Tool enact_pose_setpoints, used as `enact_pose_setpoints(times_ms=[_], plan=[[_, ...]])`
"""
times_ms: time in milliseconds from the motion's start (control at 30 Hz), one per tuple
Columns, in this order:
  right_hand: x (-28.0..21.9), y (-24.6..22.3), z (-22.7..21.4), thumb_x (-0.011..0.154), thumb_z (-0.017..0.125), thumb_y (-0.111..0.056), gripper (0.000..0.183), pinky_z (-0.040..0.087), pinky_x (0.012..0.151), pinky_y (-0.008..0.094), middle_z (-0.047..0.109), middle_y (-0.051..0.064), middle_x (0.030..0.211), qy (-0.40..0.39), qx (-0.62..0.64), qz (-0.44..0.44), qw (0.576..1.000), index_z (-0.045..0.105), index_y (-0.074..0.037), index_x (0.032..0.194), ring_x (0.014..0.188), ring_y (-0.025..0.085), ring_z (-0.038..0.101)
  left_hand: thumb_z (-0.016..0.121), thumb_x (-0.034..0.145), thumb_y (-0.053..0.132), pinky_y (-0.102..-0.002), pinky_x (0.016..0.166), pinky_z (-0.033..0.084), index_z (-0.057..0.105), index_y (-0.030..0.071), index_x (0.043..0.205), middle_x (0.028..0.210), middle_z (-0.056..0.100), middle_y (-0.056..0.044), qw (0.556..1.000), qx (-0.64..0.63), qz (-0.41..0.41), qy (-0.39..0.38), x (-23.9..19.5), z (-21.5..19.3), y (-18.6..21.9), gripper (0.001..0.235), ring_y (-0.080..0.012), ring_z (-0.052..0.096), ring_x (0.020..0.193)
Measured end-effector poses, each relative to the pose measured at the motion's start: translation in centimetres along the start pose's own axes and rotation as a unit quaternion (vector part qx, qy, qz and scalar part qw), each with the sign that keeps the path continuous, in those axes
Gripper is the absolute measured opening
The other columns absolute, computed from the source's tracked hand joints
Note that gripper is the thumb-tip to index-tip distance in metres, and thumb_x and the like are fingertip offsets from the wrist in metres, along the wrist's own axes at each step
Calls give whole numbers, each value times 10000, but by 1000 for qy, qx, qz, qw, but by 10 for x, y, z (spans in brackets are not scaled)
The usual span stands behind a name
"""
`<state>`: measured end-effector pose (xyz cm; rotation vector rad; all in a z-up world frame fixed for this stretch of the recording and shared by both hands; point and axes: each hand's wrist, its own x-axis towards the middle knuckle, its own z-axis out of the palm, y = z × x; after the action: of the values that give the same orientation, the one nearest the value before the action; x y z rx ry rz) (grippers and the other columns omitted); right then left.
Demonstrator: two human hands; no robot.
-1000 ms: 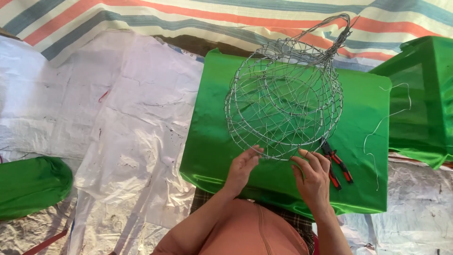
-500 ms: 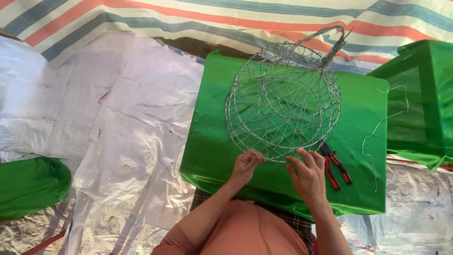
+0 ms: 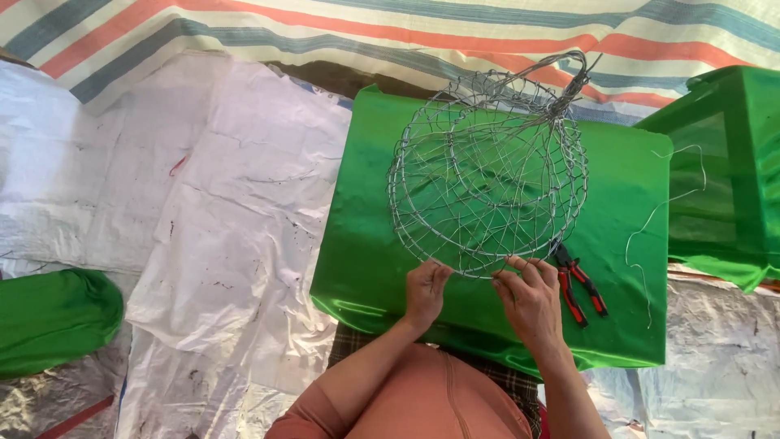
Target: Assembling a wire frame structure by twisting wire segments and cutting excess with pliers.
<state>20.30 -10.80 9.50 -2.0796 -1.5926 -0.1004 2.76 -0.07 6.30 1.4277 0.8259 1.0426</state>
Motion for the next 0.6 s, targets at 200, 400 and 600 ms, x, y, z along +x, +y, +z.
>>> enact_pose_setpoints(times_ms=[200,400,600], plan=[[-1,-2,0,949,741,-381,121,535,1053,465,717,-35,1183,9,-16,-13,1000,768,-303,1036,1208,290,616,618,1070,316,-339,513,374,489,107,613,530,411,-29,999,19,1,26,-7,6,-19,519,-131,403,515],[-4,-2,-3,917,756,-358,214,507,1093,459,713,15,1171,1,-12,-30,999,754,-271,1112,1231,308,617,601,1076,394,-340,603,466,623,122,715,603,537,-49,999,-9,-33,0,-7,0,-17,452,-145,512,584],[-2,-8,-9,922,763,-309,261,512,1075,504,699,65,1211,-11,5,-13,1000,748,-223,1168,1265,358,594,603,1069,405,-444,808,555,739,82,1173,944,721,-159,996,-4,-72,-52,-6,-10,-6,365,-247,692,903]])
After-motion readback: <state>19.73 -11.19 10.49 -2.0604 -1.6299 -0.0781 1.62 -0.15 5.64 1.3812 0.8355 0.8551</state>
